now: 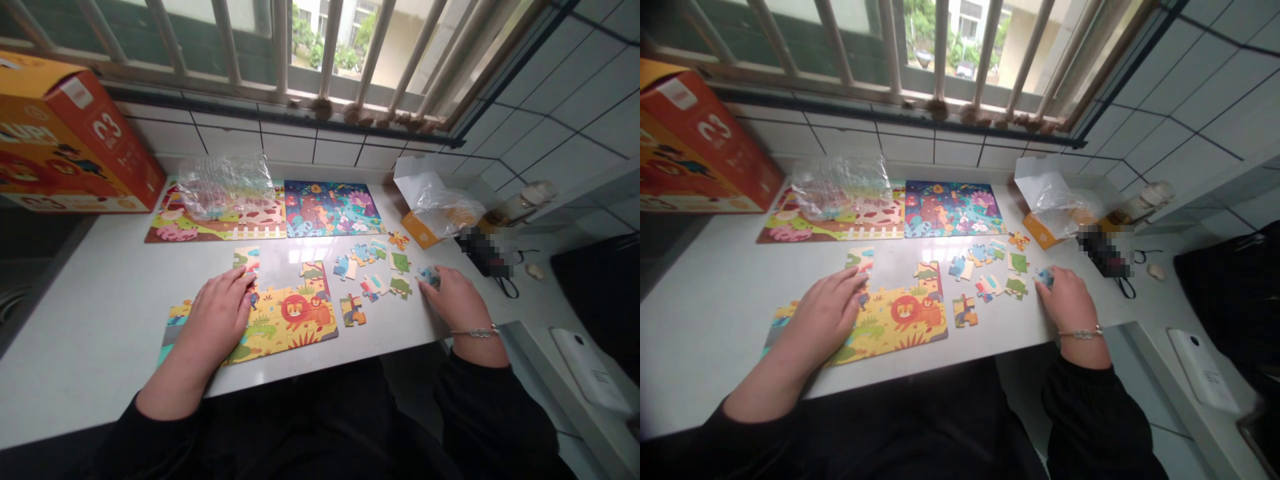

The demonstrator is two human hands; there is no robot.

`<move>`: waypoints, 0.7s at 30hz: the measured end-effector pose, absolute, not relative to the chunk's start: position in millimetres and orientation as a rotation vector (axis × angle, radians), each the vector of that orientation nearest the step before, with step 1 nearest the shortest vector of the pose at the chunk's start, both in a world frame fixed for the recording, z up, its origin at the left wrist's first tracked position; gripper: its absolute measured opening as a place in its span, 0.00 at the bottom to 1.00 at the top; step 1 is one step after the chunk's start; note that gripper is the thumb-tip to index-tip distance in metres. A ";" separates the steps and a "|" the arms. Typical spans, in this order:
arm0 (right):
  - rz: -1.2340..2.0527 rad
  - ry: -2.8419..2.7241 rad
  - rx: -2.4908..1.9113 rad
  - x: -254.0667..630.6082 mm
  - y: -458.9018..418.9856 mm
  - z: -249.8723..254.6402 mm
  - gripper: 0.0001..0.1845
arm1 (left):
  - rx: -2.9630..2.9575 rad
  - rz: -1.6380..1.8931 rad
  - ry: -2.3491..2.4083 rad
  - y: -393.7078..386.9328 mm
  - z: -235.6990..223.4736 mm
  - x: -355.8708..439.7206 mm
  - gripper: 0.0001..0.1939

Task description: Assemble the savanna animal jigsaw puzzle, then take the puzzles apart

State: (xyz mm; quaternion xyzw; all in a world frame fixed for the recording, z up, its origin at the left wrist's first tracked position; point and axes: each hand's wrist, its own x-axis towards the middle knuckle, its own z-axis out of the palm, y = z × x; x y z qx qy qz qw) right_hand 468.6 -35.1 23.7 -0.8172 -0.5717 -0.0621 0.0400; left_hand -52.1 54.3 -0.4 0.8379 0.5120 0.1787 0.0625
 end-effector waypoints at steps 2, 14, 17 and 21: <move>-0.106 -1.733 -2.492 479.5 -42.7 17.4 0.25 | 2.525 0.547 1.539 54.6 0.0 -52.1 0.23; 0.060 -1.922 -2.051 443.7 -47.9 26.8 0.23 | 2.551 0.532 1.548 56.0 -0.6 -52.5 0.23; 0.198 -1.997 -1.987 432.0 -47.8 30.1 0.23 | 2.560 0.533 1.542 56.1 -0.4 -52.4 0.24; 0.281 -1.971 -2.021 429.5 -44.6 33.9 0.22 | 2.558 0.544 1.546 55.5 -0.2 -52.1 0.24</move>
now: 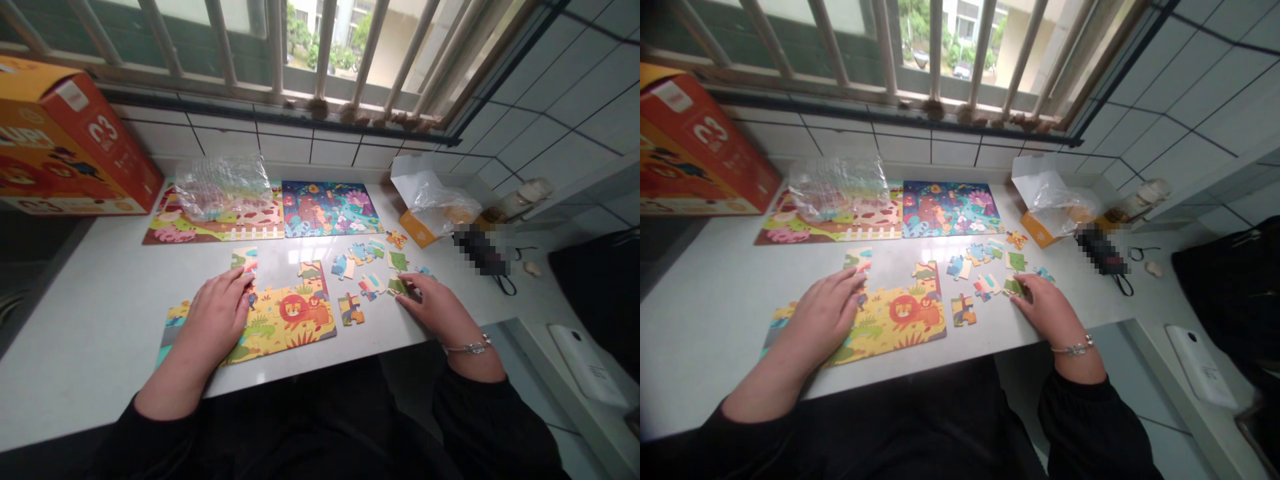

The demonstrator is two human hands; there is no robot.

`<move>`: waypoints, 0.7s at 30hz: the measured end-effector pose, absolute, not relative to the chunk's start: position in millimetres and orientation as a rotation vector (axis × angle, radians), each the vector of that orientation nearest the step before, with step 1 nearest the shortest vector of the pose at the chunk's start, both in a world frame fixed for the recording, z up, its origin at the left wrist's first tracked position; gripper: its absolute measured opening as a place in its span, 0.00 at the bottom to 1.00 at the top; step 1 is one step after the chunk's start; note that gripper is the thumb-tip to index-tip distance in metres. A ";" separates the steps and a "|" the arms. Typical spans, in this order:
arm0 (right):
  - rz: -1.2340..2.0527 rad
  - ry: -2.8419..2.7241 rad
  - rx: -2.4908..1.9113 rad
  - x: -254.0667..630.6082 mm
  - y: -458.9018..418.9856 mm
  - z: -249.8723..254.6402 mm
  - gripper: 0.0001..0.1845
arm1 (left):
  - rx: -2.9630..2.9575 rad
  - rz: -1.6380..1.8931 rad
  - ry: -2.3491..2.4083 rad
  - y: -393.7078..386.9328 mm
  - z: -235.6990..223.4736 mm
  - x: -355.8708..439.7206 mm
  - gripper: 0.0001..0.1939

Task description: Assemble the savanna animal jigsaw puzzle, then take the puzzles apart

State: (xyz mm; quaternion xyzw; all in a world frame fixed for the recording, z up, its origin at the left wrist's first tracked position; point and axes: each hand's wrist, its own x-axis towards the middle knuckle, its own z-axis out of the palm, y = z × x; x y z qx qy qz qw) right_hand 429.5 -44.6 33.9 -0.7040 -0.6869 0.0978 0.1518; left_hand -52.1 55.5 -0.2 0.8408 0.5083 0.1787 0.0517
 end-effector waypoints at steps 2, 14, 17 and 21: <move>0.307 -1.969 -2.027 431.5 -42.6 35.3 0.24 | 2.556 0.542 1.552 55.2 0.0 -51.8 0.24; 0.261 -2.025 -1.806 419.5 -28.8 54.8 0.23 | 2.552 0.560 1.534 54.9 -1.0 -52.1 0.23; 0.315 -2.061 -1.669 391.6 -7.5 61.5 0.28 | 2.553 0.561 1.535 54.8 -1.0 -52.2 0.23; 0.343 -2.214 -1.476 346.8 32.6 63.8 0.31 | 2.541 0.566 1.538 53.9 0.1 -51.7 0.22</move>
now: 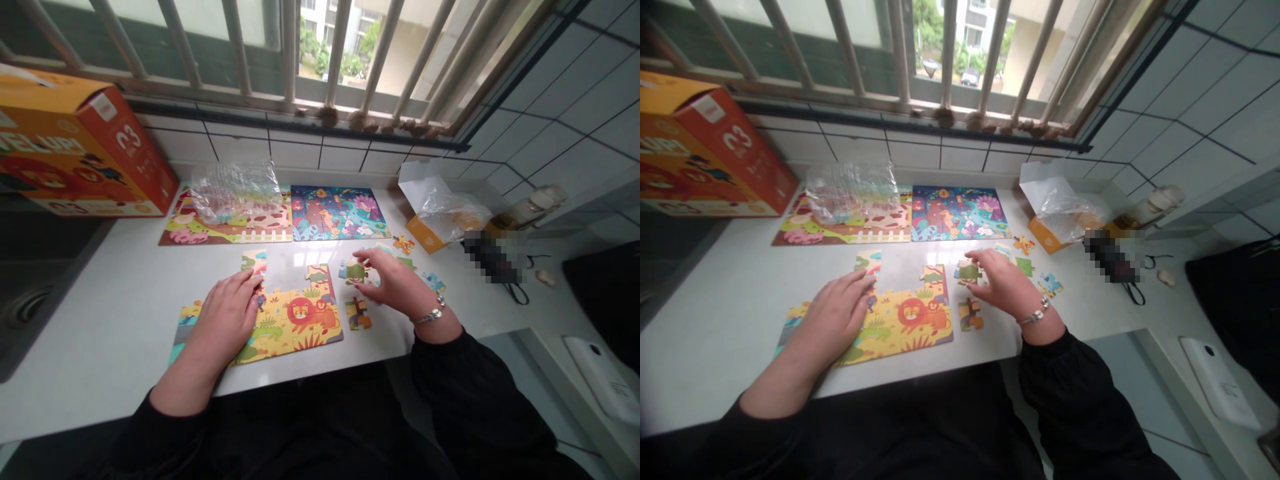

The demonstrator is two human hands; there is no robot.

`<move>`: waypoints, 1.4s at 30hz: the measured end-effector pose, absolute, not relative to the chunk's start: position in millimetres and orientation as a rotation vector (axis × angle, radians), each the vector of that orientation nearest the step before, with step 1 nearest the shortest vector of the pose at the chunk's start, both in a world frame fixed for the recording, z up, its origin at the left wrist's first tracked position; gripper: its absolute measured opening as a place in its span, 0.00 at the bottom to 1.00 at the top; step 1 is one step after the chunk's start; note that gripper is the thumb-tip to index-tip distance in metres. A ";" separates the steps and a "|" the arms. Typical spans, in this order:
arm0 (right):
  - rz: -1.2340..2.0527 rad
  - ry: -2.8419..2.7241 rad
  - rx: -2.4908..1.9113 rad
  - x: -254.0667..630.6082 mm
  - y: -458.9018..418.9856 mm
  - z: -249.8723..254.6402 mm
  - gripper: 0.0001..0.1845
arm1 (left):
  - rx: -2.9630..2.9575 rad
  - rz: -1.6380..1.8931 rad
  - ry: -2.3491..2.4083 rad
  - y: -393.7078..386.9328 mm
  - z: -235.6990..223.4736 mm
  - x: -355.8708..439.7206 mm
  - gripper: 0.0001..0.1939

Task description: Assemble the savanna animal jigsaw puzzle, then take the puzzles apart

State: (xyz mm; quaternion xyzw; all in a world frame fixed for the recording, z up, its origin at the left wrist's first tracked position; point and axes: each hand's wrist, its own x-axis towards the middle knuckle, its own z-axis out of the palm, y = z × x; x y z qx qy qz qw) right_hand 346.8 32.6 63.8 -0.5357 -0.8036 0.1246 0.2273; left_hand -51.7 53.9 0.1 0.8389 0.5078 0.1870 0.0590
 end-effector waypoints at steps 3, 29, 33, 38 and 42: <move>0.349 -2.305 -1.340 315.3 63.6 60.3 0.32 | 2.542 0.559 1.543 52.7 2.1 -51.3 0.22; 0.754 -1.854 -1.421 287.7 114.9 25.5 0.08 | 2.511 0.502 1.570 48.8 11.5 -48.6 0.21; 1.060 -1.605 -1.321 288.1 115.7 21.1 0.24 | 2.511 0.509 1.558 48.7 13.1 -48.4 0.22; 1.106 -1.647 -1.298 286.2 116.2 17.4 0.24 | 2.513 0.489 1.565 48.3 12.9 -48.9 0.22; 1.120 -1.671 -1.337 285.4 116.0 17.9 0.20 | 2.521 0.489 1.565 48.2 12.3 -48.8 0.22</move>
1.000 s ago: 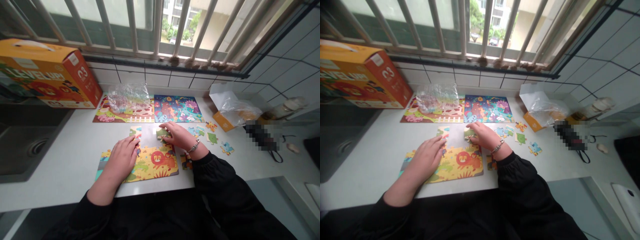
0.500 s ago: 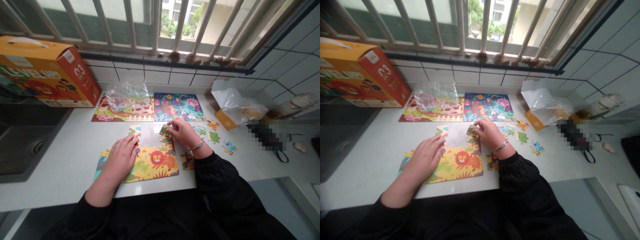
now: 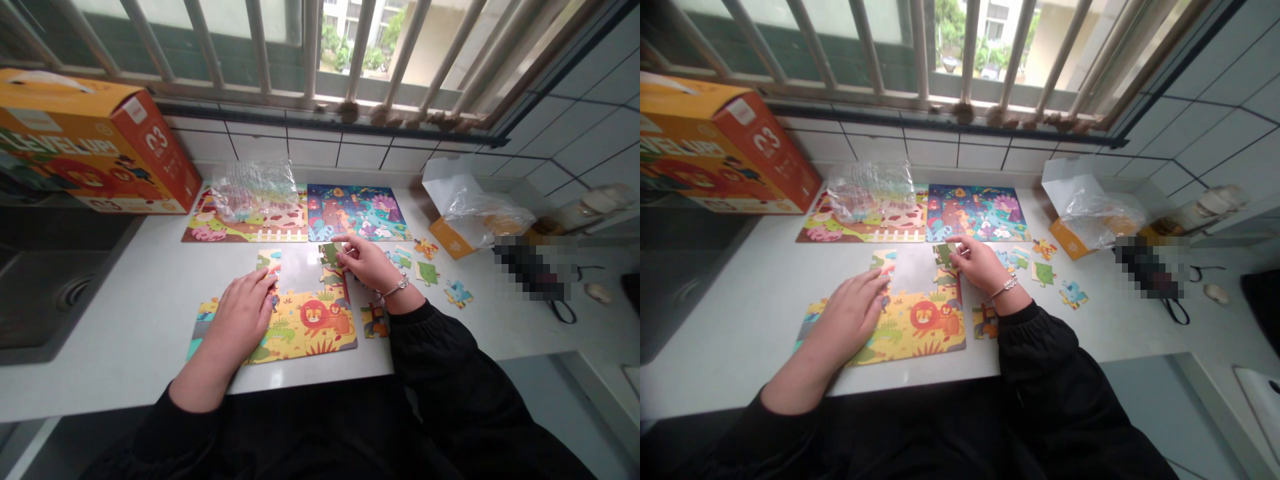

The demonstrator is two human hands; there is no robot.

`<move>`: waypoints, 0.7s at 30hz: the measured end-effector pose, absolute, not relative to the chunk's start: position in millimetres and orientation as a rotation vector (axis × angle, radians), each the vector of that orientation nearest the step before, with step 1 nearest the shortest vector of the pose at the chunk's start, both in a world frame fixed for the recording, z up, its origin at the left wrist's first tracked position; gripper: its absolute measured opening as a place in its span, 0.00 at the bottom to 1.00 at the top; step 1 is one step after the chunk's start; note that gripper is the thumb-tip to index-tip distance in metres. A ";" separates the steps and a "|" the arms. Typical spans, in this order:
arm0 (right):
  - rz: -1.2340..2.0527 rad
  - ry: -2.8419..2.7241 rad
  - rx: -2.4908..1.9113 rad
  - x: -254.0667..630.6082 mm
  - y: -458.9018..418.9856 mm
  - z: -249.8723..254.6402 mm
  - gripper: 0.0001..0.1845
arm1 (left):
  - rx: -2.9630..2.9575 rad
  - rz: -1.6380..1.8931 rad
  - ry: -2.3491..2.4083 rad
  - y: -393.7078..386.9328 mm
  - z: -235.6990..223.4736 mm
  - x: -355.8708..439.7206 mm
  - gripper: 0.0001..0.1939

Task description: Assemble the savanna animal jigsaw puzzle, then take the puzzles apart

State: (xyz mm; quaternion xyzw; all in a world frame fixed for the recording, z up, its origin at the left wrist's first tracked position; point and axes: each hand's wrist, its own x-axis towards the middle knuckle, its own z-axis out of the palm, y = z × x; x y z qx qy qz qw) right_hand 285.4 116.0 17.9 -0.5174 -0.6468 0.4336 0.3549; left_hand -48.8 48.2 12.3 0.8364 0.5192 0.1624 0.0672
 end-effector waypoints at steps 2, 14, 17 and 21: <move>1.114 -1.688 -1.347 285.4 115.8 18.4 0.20 | 2.520 0.490 1.563 48.2 12.4 -48.7 0.21; 0.811 -1.878 -1.445 288.2 114.0 23.0 0.19 | 2.508 0.500 1.565 48.3 12.1 -48.1 0.22; 0.853 -1.849 -1.429 287.5 113.8 23.3 0.21 | 2.517 0.507 1.561 48.3 12.0 -48.1 0.22; 0.988 -1.733 -1.361 286.4 114.1 22.4 0.24 | 2.519 0.496 1.559 49.0 12.2 -48.5 0.22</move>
